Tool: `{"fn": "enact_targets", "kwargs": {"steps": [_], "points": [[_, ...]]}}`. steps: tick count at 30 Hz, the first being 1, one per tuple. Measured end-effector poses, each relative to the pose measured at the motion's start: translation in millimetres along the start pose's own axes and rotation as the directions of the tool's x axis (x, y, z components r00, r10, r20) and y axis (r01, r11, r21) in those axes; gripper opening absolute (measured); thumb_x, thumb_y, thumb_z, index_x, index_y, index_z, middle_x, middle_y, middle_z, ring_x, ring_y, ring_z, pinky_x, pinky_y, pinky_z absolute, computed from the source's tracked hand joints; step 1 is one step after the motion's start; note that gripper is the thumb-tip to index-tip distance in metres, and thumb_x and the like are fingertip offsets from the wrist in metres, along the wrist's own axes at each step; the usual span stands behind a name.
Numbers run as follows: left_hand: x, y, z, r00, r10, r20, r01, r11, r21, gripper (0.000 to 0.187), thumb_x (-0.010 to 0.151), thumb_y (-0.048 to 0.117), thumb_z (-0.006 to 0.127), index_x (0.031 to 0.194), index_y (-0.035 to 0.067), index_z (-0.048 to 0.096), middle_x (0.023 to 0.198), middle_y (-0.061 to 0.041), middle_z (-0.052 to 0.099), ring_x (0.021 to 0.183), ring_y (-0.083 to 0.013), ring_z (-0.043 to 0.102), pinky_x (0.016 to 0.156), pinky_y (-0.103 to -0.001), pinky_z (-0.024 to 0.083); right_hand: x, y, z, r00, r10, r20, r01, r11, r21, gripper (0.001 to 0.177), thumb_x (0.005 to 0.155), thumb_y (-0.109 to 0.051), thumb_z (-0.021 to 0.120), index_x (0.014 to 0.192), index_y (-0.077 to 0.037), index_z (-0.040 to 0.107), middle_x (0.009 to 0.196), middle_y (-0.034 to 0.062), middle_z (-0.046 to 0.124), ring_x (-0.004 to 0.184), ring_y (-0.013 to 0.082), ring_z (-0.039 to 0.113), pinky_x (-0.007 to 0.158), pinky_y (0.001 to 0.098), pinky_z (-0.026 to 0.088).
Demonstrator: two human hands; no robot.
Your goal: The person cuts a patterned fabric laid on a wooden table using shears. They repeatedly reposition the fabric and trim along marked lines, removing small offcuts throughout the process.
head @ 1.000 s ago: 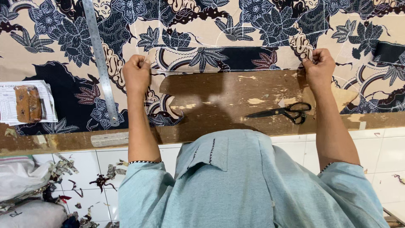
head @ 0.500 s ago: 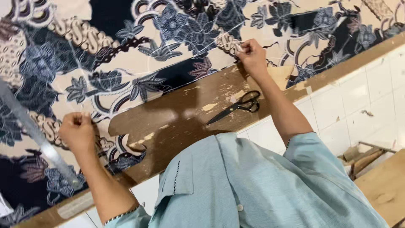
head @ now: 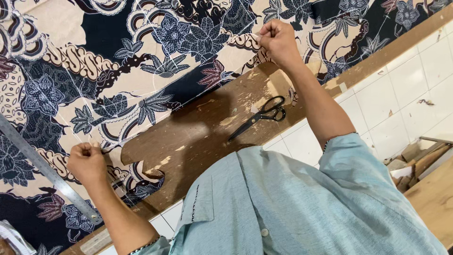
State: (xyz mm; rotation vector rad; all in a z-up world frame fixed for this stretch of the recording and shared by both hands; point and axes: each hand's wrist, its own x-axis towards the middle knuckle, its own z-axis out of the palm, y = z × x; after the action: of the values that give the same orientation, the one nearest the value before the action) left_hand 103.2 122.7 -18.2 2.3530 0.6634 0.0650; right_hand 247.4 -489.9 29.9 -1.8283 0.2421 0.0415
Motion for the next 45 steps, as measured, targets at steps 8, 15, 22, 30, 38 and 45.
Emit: {"fn": "enact_targets", "kwargs": {"steps": [8, 15, 22, 30, 38, 45], "points": [[0.2, 1.2, -0.3, 1.000, -0.027, 0.005, 0.026, 0.999, 0.023, 0.014, 0.096, 0.006, 0.080, 0.097, -0.001, 0.068, 0.084, -0.006, 0.070, 0.069, -0.0116, 0.061, 0.062, -0.027, 0.050, 2.1, 38.7, -3.7, 0.998, 0.031, 0.050, -0.026, 0.995, -0.100, 0.013, 0.091, 0.006, 0.073, 0.089, -0.003, 0.064, 0.079, 0.0014, 0.065, 0.065, 0.0050, 0.056, 0.055, 0.0222, 0.044], [0.0, 0.8, 3.2, 1.000, 0.004, -0.006, -0.004, 1.000, 0.008, 0.015, 0.097, 0.006, 0.080, 0.097, -0.003, 0.068, 0.082, -0.007, 0.069, 0.069, -0.0121, 0.060, 0.061, -0.027, 0.049, -11.2, 65.1, 3.6, 0.992, -0.110, 0.058, 0.122, 0.950, -0.289, 0.010, 0.091, 0.003, 0.074, 0.093, 0.000, 0.064, 0.081, 0.0032, 0.065, 0.072, 0.0077, 0.055, 0.064, 0.0247, 0.048], [-37.0, 0.4, -18.9, 0.999, 0.041, 0.026, -0.040, 0.998, -0.054, 0.009, 0.100, 0.004, 0.075, 0.103, -0.002, 0.069, 0.089, -0.006, 0.070, 0.074, -0.0111, 0.061, 0.064, -0.026, 0.048, -61.4, 41.4, -13.8, 0.985, -0.146, 0.094, 0.173, 0.879, -0.444, 0.009, 0.091, -0.001, 0.064, 0.100, -0.002, 0.066, 0.085, 0.0055, 0.070, 0.072, 0.0110, 0.063, 0.066, 0.0267, 0.053], [-121.6, -12.9, -38.4, 0.975, 0.062, 0.214, -0.060, 0.998, -0.013, 0.006, 0.090, 0.005, 0.068, 0.095, 0.003, 0.072, 0.082, -0.015, 0.071, 0.073, -0.0220, 0.066, 0.071, -0.036, 0.053, -146.4, 32.2, -32.2, 0.945, -0.274, 0.179, 0.311, 0.582, -0.751, 0.018, 0.091, -0.006, 0.069, 0.108, -0.004, 0.067, 0.101, 0.0156, 0.066, 0.092, 0.0354, 0.064, 0.082, 0.0444, 0.051], [-144.4, 33.6, -54.1, 0.987, -0.008, 0.160, -0.056, 0.918, 0.392, 0.022, 0.084, 0.020, 0.078, 0.096, 0.002, 0.072, 0.098, -0.021, 0.068, 0.093, -0.0416, 0.063, 0.081, -0.051, 0.049, -201.0, 7.9, -17.6, 0.779, -0.334, 0.530, 0.626, 0.459, -0.630, 0.027, 0.089, -0.007, 0.072, 0.115, -0.002, 0.068, 0.115, 0.0139, 0.066, 0.105, 0.0334, 0.061, 0.084, 0.0474, 0.048], [-116.0, 52.1, -34.3, 0.909, 0.402, -0.111, -0.373, 0.903, 0.214, 0.021, 0.089, 0.004, 0.074, 0.109, 0.002, 0.070, 0.118, -0.017, 0.065, 0.111, -0.0374, 0.060, 0.097, -0.050, 0.046, -198.4, 1.0, -32.9, 0.648, -0.188, 0.738, 0.754, 0.300, -0.585, 0.045, 0.077, -0.005, 0.072, 0.121, -0.002, 0.065, 0.124, 0.0149, 0.064, 0.113, 0.0342, 0.059, 0.094, 0.0458, 0.050]]}}
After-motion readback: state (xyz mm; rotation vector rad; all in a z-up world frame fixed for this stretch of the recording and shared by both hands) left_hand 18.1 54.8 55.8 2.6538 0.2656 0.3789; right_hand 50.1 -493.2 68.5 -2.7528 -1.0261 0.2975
